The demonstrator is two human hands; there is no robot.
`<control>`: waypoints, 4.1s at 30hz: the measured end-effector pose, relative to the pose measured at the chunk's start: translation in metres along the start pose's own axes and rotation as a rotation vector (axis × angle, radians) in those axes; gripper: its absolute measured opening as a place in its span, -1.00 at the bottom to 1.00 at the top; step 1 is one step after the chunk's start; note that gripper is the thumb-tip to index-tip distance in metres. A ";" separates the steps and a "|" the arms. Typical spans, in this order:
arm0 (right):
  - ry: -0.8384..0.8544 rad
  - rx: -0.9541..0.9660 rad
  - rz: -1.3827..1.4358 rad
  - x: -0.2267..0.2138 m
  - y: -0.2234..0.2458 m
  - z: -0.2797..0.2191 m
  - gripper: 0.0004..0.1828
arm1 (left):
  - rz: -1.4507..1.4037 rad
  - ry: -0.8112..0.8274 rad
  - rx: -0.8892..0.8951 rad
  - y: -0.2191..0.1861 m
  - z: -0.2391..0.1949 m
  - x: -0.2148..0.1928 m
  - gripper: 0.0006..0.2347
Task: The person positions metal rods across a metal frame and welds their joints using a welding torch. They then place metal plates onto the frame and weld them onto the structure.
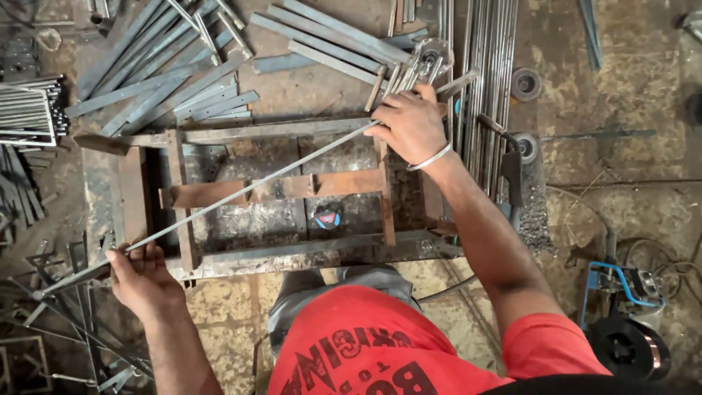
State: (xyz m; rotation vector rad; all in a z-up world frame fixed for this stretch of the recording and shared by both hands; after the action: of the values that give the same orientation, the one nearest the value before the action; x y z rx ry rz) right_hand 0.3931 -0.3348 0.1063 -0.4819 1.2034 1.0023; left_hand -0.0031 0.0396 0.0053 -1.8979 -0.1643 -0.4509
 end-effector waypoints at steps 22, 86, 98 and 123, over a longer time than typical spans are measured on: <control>0.017 0.047 0.062 0.083 -0.036 -0.038 -0.62 | 0.204 -0.049 -0.028 0.029 0.009 -0.013 -0.68; 0.105 0.183 0.264 0.132 -0.086 -0.016 -0.54 | 0.958 -0.126 0.681 0.025 -0.008 0.005 -0.60; 0.180 0.191 -0.014 0.158 -0.075 0.003 -0.46 | 1.426 0.173 0.705 0.033 0.049 0.106 -0.59; -0.058 0.036 -0.035 0.127 -0.046 0.015 -0.39 | 1.531 0.139 0.739 0.035 0.038 0.117 -0.60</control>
State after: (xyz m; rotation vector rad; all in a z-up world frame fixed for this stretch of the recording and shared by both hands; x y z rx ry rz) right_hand 0.4433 -0.2984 -0.0143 -0.4415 1.1550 0.9574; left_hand 0.1246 0.0501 0.0083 -0.8315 1.0221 0.4894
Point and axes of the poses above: each hand's wrist, its own z-axis towards the middle knuckle, its own x-axis out of the palm, y = z × x, the point moved 4 cm from there along z, towards the middle knuckle, and after that the axes turned 5 degrees about -y, right-handed, at the moved point
